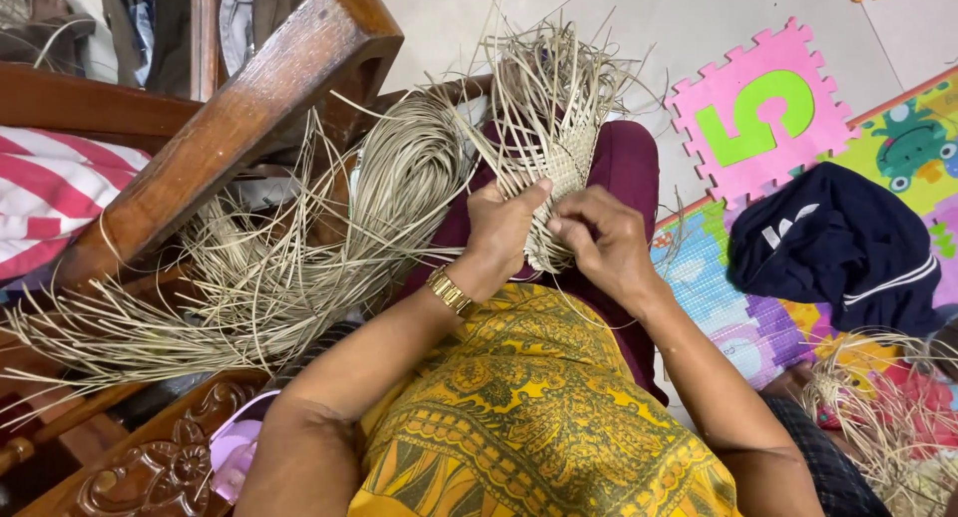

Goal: Weaving dried grass fibers to expand the brim of a handcrafted hat.

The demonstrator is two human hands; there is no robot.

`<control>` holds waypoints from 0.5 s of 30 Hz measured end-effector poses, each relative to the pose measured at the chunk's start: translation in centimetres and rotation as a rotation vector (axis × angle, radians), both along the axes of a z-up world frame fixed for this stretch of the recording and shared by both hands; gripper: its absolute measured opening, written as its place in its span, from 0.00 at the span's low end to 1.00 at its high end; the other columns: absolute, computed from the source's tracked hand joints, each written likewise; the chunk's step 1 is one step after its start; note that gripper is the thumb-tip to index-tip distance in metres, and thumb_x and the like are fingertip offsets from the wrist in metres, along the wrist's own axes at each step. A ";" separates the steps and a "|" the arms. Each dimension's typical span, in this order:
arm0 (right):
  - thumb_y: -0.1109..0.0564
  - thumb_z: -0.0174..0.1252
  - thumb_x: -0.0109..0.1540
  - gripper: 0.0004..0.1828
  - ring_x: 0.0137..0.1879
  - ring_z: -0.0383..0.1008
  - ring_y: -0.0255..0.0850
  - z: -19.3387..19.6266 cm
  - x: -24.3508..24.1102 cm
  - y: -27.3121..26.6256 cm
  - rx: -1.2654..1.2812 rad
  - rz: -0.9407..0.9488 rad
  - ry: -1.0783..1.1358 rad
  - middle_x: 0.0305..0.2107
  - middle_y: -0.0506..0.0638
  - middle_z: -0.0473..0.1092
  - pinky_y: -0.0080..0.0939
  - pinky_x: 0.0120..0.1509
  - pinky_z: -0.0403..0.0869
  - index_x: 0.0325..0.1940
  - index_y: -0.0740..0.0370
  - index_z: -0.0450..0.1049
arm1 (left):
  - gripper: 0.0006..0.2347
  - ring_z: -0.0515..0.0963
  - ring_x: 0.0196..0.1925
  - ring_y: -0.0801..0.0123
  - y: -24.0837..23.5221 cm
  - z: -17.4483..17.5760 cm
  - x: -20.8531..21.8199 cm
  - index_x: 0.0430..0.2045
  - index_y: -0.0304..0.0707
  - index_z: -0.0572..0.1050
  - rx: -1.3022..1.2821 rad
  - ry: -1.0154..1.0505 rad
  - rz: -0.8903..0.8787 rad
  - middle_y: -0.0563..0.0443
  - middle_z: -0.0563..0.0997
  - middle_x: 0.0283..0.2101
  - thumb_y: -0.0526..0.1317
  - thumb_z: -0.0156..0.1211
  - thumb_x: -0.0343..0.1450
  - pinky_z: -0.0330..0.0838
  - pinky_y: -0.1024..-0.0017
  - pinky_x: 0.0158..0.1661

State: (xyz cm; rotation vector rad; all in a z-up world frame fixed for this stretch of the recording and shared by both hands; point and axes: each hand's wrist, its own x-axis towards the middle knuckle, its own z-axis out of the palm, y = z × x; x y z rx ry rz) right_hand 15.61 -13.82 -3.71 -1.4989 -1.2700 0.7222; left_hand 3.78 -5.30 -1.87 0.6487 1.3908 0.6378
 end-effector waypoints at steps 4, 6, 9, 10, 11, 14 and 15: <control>0.66 0.61 0.58 0.03 0.34 0.73 0.47 2.2 1.1 2.5 0.020 -0.063 0.034 0.27 0.56 0.70 0.47 0.39 0.72 0.36 0.66 0.75 | 0.03 0.74 0.27 0.77 0.1 -2.3 0.8 0.26 0.28 0.77 0.088 -0.052 -0.054 0.46 0.80 0.26 0.29 0.63 0.63 0.70 0.75 0.34; 0.68 0.59 0.59 0.04 0.33 0.72 0.46 1.8 1.4 3.4 0.024 -0.083 0.057 0.26 0.56 0.70 0.45 0.37 0.71 0.37 0.67 0.75 | 0.02 0.75 0.27 0.77 0.1 -1.5 1.4 0.24 0.27 0.77 0.214 -0.098 -0.053 0.45 0.80 0.24 0.27 0.63 0.62 0.71 0.77 0.32; 0.70 0.57 0.58 0.05 0.33 0.71 0.46 1.9 1.9 3.8 0.007 -0.064 0.095 0.26 0.57 0.69 0.45 0.36 0.71 0.38 0.69 0.75 | 0.02 0.72 0.28 0.76 0.9 2.6 2.0 0.23 0.25 0.78 0.353 -0.027 -0.132 0.44 0.79 0.24 0.28 0.61 0.61 0.71 0.73 0.31; 0.70 0.57 0.58 0.05 0.33 0.71 0.46 2.1 2.0 3.8 0.006 -0.066 0.095 0.26 0.57 0.69 0.45 0.36 0.71 0.38 0.69 0.75 | 0.02 0.72 0.28 0.76 0.9 2.7 2.2 0.23 0.25 0.78 0.352 -0.027 -0.134 0.44 0.79 0.24 0.28 0.61 0.61 0.71 0.73 0.31; 0.70 0.57 0.58 0.06 0.33 0.69 0.43 2.3 2.1 3.7 -0.031 -0.056 0.156 0.26 0.56 0.68 0.43 0.36 0.71 0.38 0.69 0.74 | 0.02 0.73 0.29 0.77 0.9 2.8 2.3 0.23 0.26 0.79 0.497 -0.003 -0.171 0.44 0.80 0.23 0.27 0.61 0.61 0.72 0.72 0.31; 0.70 0.57 0.57 0.06 0.34 0.66 0.40 2.5 2.7 3.8 -0.071 -0.009 0.221 0.26 0.54 0.67 0.43 0.38 0.70 0.38 0.68 0.74 | 0.03 0.76 0.30 0.75 0.6 1.3 2.9 0.23 0.29 0.80 0.706 0.017 -0.226 0.42 0.81 0.23 0.26 0.60 0.61 0.73 0.71 0.32; 0.70 0.58 0.57 0.05 0.34 0.65 0.40 2.6 2.8 3.8 -0.072 0.028 0.226 0.25 0.53 0.66 0.45 0.41 0.70 0.37 0.68 0.74 | 0.03 0.80 0.30 0.72 0.5 0.5 3.1 0.23 0.30 0.80 0.774 0.014 -0.243 0.41 0.81 0.22 0.26 0.61 0.61 0.73 0.71 0.32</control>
